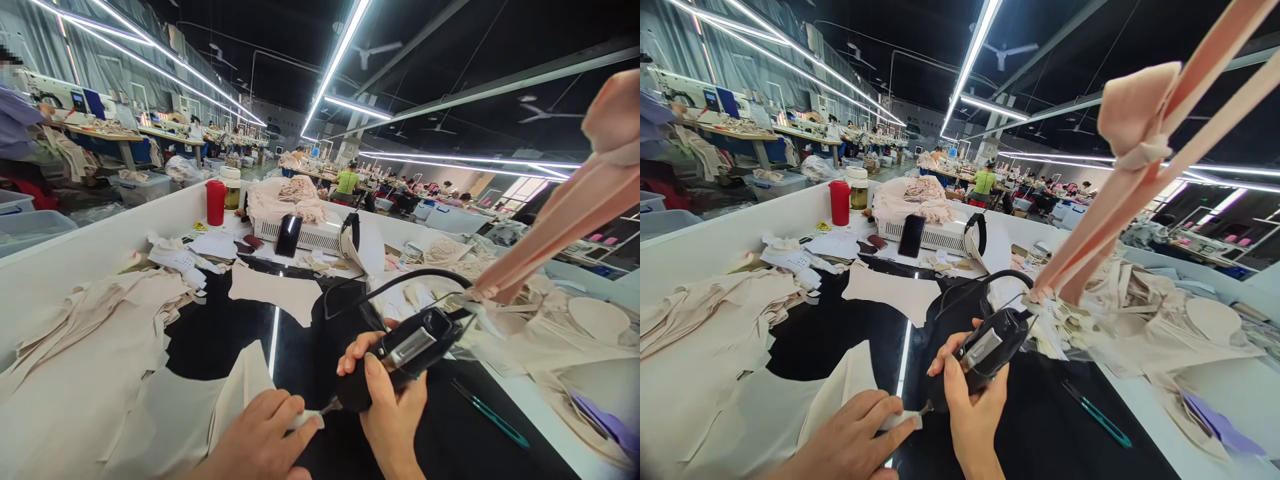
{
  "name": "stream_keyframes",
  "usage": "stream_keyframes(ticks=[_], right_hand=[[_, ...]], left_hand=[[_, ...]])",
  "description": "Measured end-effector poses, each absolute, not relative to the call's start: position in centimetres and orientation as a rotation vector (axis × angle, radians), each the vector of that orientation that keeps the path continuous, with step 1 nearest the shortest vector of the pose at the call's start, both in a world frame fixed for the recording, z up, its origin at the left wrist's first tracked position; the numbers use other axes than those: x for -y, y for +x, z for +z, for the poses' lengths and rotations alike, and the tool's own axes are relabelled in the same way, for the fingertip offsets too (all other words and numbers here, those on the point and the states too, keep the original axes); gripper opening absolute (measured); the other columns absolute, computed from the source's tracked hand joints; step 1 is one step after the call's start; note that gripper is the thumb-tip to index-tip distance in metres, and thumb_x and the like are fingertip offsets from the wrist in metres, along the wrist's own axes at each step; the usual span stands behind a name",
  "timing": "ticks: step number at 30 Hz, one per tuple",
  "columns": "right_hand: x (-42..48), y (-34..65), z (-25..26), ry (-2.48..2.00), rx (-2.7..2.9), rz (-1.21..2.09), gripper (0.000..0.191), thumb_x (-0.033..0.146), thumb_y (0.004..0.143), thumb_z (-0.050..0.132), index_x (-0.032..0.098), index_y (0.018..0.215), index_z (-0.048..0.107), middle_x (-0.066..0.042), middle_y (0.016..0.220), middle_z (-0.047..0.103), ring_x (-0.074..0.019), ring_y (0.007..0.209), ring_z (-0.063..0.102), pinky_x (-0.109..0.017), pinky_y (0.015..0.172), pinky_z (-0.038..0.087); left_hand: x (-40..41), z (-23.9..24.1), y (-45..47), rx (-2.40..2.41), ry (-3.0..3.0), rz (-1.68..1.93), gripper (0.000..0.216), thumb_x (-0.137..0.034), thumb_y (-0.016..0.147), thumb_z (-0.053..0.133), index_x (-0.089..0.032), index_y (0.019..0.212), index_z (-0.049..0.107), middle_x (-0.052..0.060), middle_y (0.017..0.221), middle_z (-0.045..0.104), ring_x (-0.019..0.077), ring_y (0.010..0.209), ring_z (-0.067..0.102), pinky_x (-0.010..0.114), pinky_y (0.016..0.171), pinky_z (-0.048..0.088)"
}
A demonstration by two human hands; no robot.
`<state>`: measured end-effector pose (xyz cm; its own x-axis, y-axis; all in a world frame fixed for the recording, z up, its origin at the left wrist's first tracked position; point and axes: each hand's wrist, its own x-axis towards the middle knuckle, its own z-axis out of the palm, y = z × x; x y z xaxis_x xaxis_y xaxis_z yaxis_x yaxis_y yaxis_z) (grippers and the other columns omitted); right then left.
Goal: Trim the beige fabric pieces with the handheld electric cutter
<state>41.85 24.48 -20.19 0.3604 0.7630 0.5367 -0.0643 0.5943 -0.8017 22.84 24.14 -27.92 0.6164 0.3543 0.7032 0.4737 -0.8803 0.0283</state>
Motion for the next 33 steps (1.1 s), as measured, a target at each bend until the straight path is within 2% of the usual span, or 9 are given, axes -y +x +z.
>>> stream_keyframes(ticks=[4,7,12,18,21,23,25,29,33], right_hand=[[-24.3,42.1,-19.8,-0.764,1.072,0.609,0.035,0.027,0.100,0.070,0.034,0.131,0.056,0.003,0.086,0.065,-0.0141,0.063,0.066,-0.032,0.059,0.060],[-23.8,42.3,-19.7,-0.749,1.067,0.618,0.036,0.028,0.100,0.071,0.034,0.132,0.055,0.003,0.085,0.065,-0.0148,0.063,0.065,-0.032,0.058,0.060],[-23.4,42.2,-20.2,-0.751,1.069,0.633,0.036,0.030,0.100,0.071,0.033,0.132,0.055,0.003,0.086,0.065,-0.0147,0.063,0.065,-0.032,0.059,0.060],[-23.4,42.3,-20.3,-0.782,1.071,0.620,0.034,0.026,0.101,0.069,0.033,0.131,0.055,0.003,0.085,0.064,-0.0144,0.062,0.066,-0.032,0.059,0.060],[-23.4,42.5,-20.4,-0.780,1.071,0.624,0.035,0.027,0.101,0.070,0.034,0.132,0.055,0.003,0.087,0.065,-0.0149,0.063,0.066,-0.034,0.060,0.060],[-23.4,42.7,-20.5,-0.781,1.073,0.615,0.037,0.027,0.100,0.071,0.034,0.132,0.055,0.003,0.087,0.065,-0.0153,0.063,0.066,-0.034,0.060,0.060],[-23.3,42.9,-20.5,-0.793,1.062,0.602,0.038,0.028,0.100,0.071,0.034,0.133,0.055,0.002,0.087,0.066,-0.0155,0.063,0.066,-0.034,0.060,0.059],[-22.9,43.2,-20.3,-0.795,1.068,0.587,0.038,0.030,0.098,0.074,0.034,0.131,0.057,0.002,0.086,0.066,-0.0156,0.062,0.066,-0.033,0.059,0.059],[-22.7,43.4,-20.1,-0.798,1.064,0.593,0.037,0.030,0.098,0.073,0.034,0.131,0.057,0.002,0.085,0.065,-0.0159,0.062,0.066,-0.034,0.059,0.060]], left_hand=[[-24.2,-28.5,23.0,0.699,-2.663,-1.155,0.040,-0.048,0.115,0.041,-0.019,0.123,0.069,0.006,0.113,0.067,0.0221,0.099,0.060,0.032,0.090,0.049],[-24.0,-28.9,23.1,0.720,-2.667,-1.131,0.031,-0.044,0.106,0.061,-0.019,0.124,0.067,0.006,0.116,0.066,0.0227,0.101,0.060,0.033,0.092,0.049],[-23.7,-29.0,23.1,0.749,-2.682,-1.071,0.042,-0.043,0.092,0.080,-0.021,0.125,0.066,0.005,0.117,0.068,0.0233,0.100,0.061,0.034,0.092,0.051],[-23.8,-28.3,23.1,0.765,-2.695,-1.105,0.037,-0.040,0.094,0.078,-0.021,0.124,0.066,0.004,0.114,0.070,0.0228,0.098,0.064,0.033,0.090,0.053],[-24.1,-27.3,22.8,0.748,-2.722,-1.113,0.018,-0.030,0.105,0.061,-0.019,0.119,0.066,0.004,0.108,0.070,0.0213,0.094,0.065,0.033,0.088,0.054],[-24.3,-26.7,22.3,0.715,-2.751,-1.156,0.020,-0.021,0.111,0.046,-0.018,0.113,0.066,0.004,0.105,0.071,0.0201,0.092,0.066,0.032,0.086,0.055],[-24.6,-26.3,21.9,0.710,-2.812,-1.175,0.026,-0.013,0.110,0.040,-0.019,0.108,0.066,0.003,0.105,0.072,0.0190,0.095,0.067,0.029,0.087,0.055],[-24.9,-27.1,21.6,0.703,-2.873,-1.179,0.026,-0.001,0.102,0.045,-0.020,0.100,0.064,0.002,0.108,0.072,0.0181,0.097,0.067,0.025,0.085,0.055],[-25.1,-28.4,21.9,0.776,-2.877,-1.170,0.029,0.002,0.096,0.051,-0.022,0.106,0.065,0.000,0.106,0.073,0.0185,0.098,0.069,0.023,0.077,0.056]])
